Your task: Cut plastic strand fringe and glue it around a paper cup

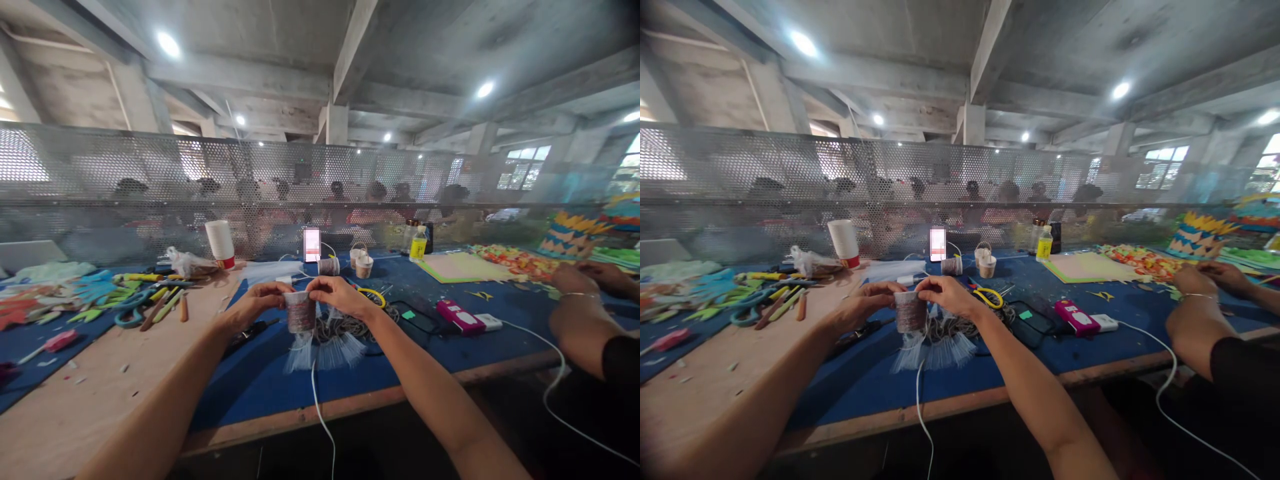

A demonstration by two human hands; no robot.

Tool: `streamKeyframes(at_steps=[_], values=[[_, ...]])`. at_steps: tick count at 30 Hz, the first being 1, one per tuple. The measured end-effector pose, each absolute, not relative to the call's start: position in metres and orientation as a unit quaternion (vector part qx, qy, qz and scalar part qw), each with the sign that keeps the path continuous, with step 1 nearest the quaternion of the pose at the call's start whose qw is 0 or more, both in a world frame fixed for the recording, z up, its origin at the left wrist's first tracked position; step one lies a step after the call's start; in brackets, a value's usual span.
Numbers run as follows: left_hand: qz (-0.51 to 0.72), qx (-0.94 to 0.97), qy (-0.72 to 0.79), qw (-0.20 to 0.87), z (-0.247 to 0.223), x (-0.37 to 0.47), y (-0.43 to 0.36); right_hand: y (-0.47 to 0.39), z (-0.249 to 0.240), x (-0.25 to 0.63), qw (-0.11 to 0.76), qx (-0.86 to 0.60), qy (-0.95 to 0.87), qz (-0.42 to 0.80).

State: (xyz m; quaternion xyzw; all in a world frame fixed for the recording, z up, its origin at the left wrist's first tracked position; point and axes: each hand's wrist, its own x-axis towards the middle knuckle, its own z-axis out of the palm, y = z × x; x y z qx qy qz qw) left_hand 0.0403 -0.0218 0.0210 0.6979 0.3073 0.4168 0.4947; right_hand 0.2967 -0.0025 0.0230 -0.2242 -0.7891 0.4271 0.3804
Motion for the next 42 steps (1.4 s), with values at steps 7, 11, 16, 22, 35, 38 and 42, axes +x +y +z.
streamKeyframes(at_steps=[7,11,16,22,35,38,42], values=[[0.443,0.705,0.355,0.426,0.023,0.044,-0.023,-0.003,0.023,0.295,0.393,-0.243,-0.797,0.39],[0.434,0.716,0.336,0.432,0.022,0.043,-0.022,-0.003,0.023,0.295,0.399,-0.242,-0.799,0.38],[0.427,0.733,0.333,0.412,0.027,0.046,-0.028,-0.003,0.023,0.295,0.396,-0.243,-0.799,0.38],[0.413,0.757,0.322,0.391,0.034,0.05,-0.032,-0.006,0.024,0.294,0.396,-0.242,-0.806,0.369],[0.371,0.766,0.322,0.414,0.034,0.047,-0.03,-0.008,0.026,0.294,0.38,-0.245,-0.815,0.363],[0.38,0.763,0.321,0.414,0.032,0.046,-0.028,-0.007,0.025,0.294,0.377,-0.24,-0.815,0.368],[0.379,0.759,0.323,0.419,0.033,0.047,-0.029,-0.008,0.026,0.295,0.377,-0.236,-0.815,0.372]])
